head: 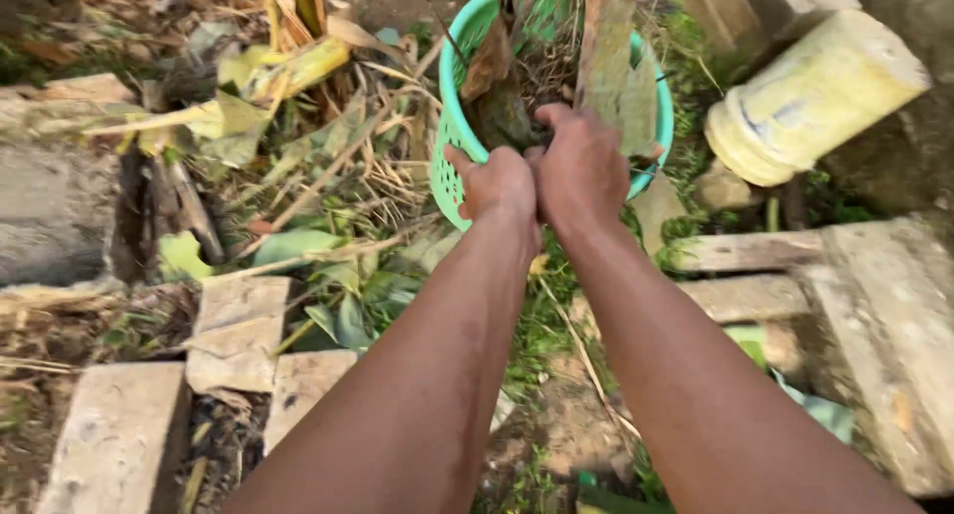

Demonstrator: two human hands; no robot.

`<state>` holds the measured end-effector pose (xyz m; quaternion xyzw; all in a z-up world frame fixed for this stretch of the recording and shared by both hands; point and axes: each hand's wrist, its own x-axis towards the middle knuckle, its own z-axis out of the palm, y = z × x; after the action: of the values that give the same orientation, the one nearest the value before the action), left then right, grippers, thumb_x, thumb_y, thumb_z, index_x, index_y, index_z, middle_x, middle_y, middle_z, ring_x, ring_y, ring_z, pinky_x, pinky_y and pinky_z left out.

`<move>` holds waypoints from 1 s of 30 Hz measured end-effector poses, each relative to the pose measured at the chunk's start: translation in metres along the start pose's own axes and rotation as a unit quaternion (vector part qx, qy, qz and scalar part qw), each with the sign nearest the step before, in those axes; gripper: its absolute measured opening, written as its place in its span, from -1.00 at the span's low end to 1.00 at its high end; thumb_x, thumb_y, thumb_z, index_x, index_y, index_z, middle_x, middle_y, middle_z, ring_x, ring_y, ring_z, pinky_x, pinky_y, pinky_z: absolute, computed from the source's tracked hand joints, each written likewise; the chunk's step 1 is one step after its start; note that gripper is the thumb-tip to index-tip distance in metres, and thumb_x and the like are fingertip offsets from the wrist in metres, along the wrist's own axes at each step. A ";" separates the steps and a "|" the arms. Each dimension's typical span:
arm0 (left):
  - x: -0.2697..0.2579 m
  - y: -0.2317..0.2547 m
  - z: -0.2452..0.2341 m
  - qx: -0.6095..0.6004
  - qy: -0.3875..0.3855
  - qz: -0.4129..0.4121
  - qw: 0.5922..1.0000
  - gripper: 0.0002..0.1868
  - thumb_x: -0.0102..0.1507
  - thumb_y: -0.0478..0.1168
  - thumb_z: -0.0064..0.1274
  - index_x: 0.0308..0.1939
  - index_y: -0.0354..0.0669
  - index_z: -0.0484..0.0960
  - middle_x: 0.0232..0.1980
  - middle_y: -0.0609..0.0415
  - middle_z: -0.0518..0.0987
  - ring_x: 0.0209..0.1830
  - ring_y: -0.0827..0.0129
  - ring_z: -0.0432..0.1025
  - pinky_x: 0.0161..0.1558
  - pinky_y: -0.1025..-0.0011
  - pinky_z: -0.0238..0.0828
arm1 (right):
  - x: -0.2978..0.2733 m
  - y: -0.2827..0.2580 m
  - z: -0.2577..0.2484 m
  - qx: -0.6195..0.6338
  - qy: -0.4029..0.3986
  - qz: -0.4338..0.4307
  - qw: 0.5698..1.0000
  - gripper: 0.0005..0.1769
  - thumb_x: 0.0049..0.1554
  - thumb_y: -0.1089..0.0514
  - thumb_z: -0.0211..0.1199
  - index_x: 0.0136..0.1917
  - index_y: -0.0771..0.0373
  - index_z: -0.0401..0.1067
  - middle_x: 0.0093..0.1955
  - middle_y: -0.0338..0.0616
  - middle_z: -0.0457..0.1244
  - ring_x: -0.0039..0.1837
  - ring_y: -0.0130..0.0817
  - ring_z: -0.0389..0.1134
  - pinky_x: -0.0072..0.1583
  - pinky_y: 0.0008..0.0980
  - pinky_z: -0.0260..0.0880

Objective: The recorder is picking up dried leaves and organic waste from the ground and placing them into a green plastic basket.

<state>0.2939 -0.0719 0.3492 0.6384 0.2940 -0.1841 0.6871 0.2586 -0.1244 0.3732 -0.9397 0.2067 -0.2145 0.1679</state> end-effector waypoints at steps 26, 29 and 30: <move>0.103 0.148 0.109 -0.137 0.069 0.116 0.981 0.02 0.14 -0.25 -0.18 0.64 0.23 -0.29 0.53 -0.50 0.10 0.62 -0.25 -0.26 0.47 0.05 -0.05 | 0.228 0.001 0.059 0.094 0.034 -0.097 0.990 -0.60 0.04 0.19 0.34 0.17 -0.05 0.55 0.10 -0.17 0.39 0.19 -0.01 0.35 0.13 0.00 0.39; 0.090 0.158 0.127 -0.135 0.079 0.095 0.983 -0.01 0.13 -0.24 -0.20 0.62 0.26 -0.24 0.53 -0.47 0.08 0.55 -0.25 -0.04 0.44 0.08 0.08 | 0.246 0.017 0.062 0.085 0.040 -0.111 0.989 -0.61 0.04 0.19 0.34 0.16 -0.04 0.55 0.11 -0.15 0.39 0.19 0.01 0.35 0.12 0.02 0.39; 0.079 0.165 0.126 -0.140 0.082 0.073 0.984 -0.02 0.13 -0.24 -0.22 0.61 0.30 -0.24 0.54 -0.47 -0.01 0.51 -0.22 0.07 0.41 0.08 0.13 | 0.250 0.017 0.062 0.083 0.034 -0.112 0.990 -0.61 0.04 0.19 0.34 0.16 -0.04 0.55 0.10 -0.13 0.39 0.19 0.02 0.35 0.12 0.02 0.39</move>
<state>0.4793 -0.1675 0.4272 0.5683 0.3250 -0.0377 0.7550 0.4879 -0.2397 0.3969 -0.9318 0.0876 -0.2802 0.2135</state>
